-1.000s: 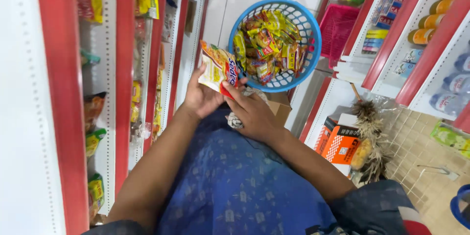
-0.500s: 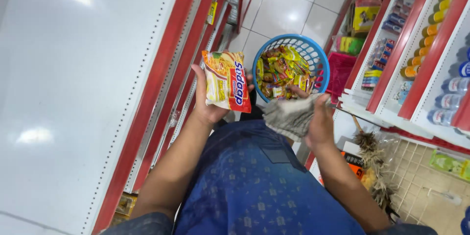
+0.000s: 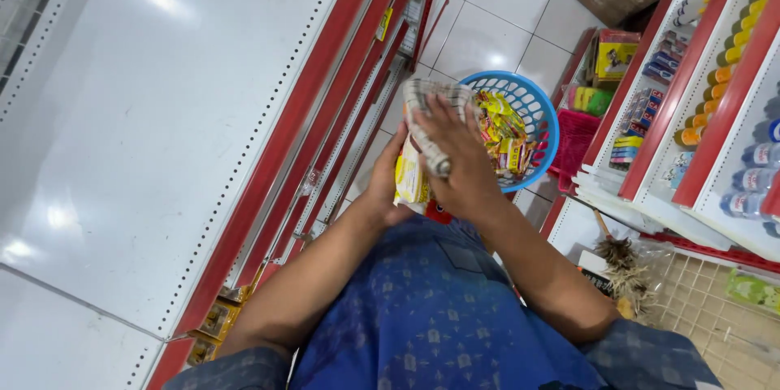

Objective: The person takes instant noodle packets one at a time from a blue basket, wipes each packet with a checkered cloth, and places the wiped packets onto a store shelf, arranging them next to other noodle packets already displayed.

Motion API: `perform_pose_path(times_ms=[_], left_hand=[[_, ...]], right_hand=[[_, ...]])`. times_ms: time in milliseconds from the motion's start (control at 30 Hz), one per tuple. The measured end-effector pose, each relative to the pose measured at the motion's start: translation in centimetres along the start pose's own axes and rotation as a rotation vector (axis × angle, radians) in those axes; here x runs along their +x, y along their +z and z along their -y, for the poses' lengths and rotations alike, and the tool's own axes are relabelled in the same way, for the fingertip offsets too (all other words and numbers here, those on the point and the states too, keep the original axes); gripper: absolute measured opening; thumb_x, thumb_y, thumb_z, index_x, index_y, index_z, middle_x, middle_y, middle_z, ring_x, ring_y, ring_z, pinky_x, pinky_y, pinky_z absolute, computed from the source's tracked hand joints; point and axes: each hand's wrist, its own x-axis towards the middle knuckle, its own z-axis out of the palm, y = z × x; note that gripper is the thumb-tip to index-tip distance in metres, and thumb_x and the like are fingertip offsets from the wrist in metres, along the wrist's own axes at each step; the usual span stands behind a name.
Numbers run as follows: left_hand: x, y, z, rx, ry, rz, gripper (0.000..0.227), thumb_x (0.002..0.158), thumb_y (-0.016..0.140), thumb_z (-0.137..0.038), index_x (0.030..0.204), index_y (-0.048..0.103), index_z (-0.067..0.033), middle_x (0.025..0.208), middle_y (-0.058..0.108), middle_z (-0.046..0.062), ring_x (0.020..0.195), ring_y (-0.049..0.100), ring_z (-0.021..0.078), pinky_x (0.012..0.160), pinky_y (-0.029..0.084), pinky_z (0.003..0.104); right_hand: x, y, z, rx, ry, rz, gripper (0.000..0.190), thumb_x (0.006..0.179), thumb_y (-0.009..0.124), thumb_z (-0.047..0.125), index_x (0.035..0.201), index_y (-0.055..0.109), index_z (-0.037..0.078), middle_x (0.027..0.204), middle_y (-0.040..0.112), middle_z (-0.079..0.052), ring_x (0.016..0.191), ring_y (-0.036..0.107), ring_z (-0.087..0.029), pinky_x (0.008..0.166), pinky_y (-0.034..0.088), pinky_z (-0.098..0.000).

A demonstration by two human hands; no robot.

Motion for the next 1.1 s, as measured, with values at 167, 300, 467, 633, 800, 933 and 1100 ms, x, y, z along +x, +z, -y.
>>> perform_pose_path(times_ms=[167, 300, 467, 633, 800, 933, 1100], left_hand=[[0.6, 0.0, -1.9, 0.028, 0.132, -0.219, 0.074, 0.103, 0.032, -0.064, 0.146, 0.051, -0.0070, 0.137, 0.061, 0.018, 0.119, 0.066, 0.0336, 0.102, 0.053, 0.050], [1.8, -4.9, -3.2, -0.039, 0.234, -0.149, 0.080, 0.099, 0.032, -0.071, 0.140, 0.054, -0.0065, 0.126, 0.063, 0.022, 0.110, 0.065, 0.0376, 0.094, 0.055, 0.050], [-2.1, -1.3, -3.9, 0.301, 0.218, -0.336, 0.065, 0.095, 0.045, -0.057, 0.142, 0.053, -0.0125, 0.127, 0.065, 0.012, 0.115, 0.067, 0.0284, 0.095, 0.055, 0.053], [-2.5, -3.8, -3.0, 0.247, 0.101, -0.169, 0.060, 0.103, 0.058, -0.047, 0.145, 0.053, -0.0049, 0.132, 0.069, 0.016, 0.123, 0.067, 0.0302, 0.112, 0.052, 0.049], [-1.3, -0.2, -0.7, 0.192, -0.029, -0.213, 0.065, 0.100, 0.046, -0.058, 0.138, 0.058, -0.0062, 0.124, 0.071, 0.016, 0.117, 0.066, 0.0305, 0.106, 0.050, 0.050], [-0.1, -1.0, -0.1, 0.160, 0.017, -0.210, 0.062, 0.101, 0.036, -0.056, 0.136, 0.056, -0.0084, 0.125, 0.072, 0.015, 0.121, 0.065, 0.0298, 0.109, 0.048, 0.049], [0.5, -4.6, -1.7, 0.036, 0.087, -0.377, 0.065, 0.105, 0.025, -0.054, 0.133, 0.055, -0.0033, 0.127, 0.063, 0.019, 0.118, 0.062, 0.0340, 0.105, 0.049, 0.050]], right_hand=[[-2.2, 1.7, 2.2, -0.025, -0.219, 0.125, 0.051, 0.100, 0.055, 0.021, 0.148, 0.051, 0.004, 0.160, 0.043, -0.019, 0.156, 0.029, -0.034, 0.129, 0.010, -0.0540], [-9.9, 3.4, -2.7, 0.790, 0.103, 0.162, 0.040, 0.109, 0.050, 0.027, 0.137, 0.060, 0.000, 0.140, 0.069, -0.021, 0.113, 0.050, -0.023, 0.101, 0.028, -0.0445], [-8.9, -0.1, -6.4, 1.053, 0.731, -0.425, 0.046, 0.111, 0.046, 0.042, 0.129, 0.057, 0.002, 0.121, 0.068, -0.015, 0.106, 0.070, -0.024, 0.094, 0.057, -0.0396], [-4.5, -3.6, -4.5, 1.066, 0.866, -0.657, 0.045, 0.106, 0.050, 0.038, 0.133, 0.056, 0.003, 0.129, 0.068, -0.010, 0.116, 0.069, -0.022, 0.100, 0.057, -0.0390], [-0.3, -2.5, -1.2, 0.032, -0.083, -0.086, 0.035, 0.107, 0.058, 0.023, 0.140, 0.059, 0.011, 0.154, 0.055, -0.017, 0.149, 0.048, -0.038, 0.125, 0.036, -0.0483], [0.6, -0.1, 0.7, -0.181, -0.128, 0.342, 0.053, 0.091, 0.068, 0.016, 0.143, 0.059, 0.009, 0.151, 0.053, -0.015, 0.142, 0.044, -0.040, 0.117, 0.020, -0.0587], [-2.6, -0.1, 0.6, 0.072, -0.246, 0.380, 0.032, 0.092, 0.071, 0.015, 0.124, 0.071, 0.012, 0.140, 0.067, -0.007, 0.142, 0.054, -0.035, 0.127, 0.019, -0.0586]])
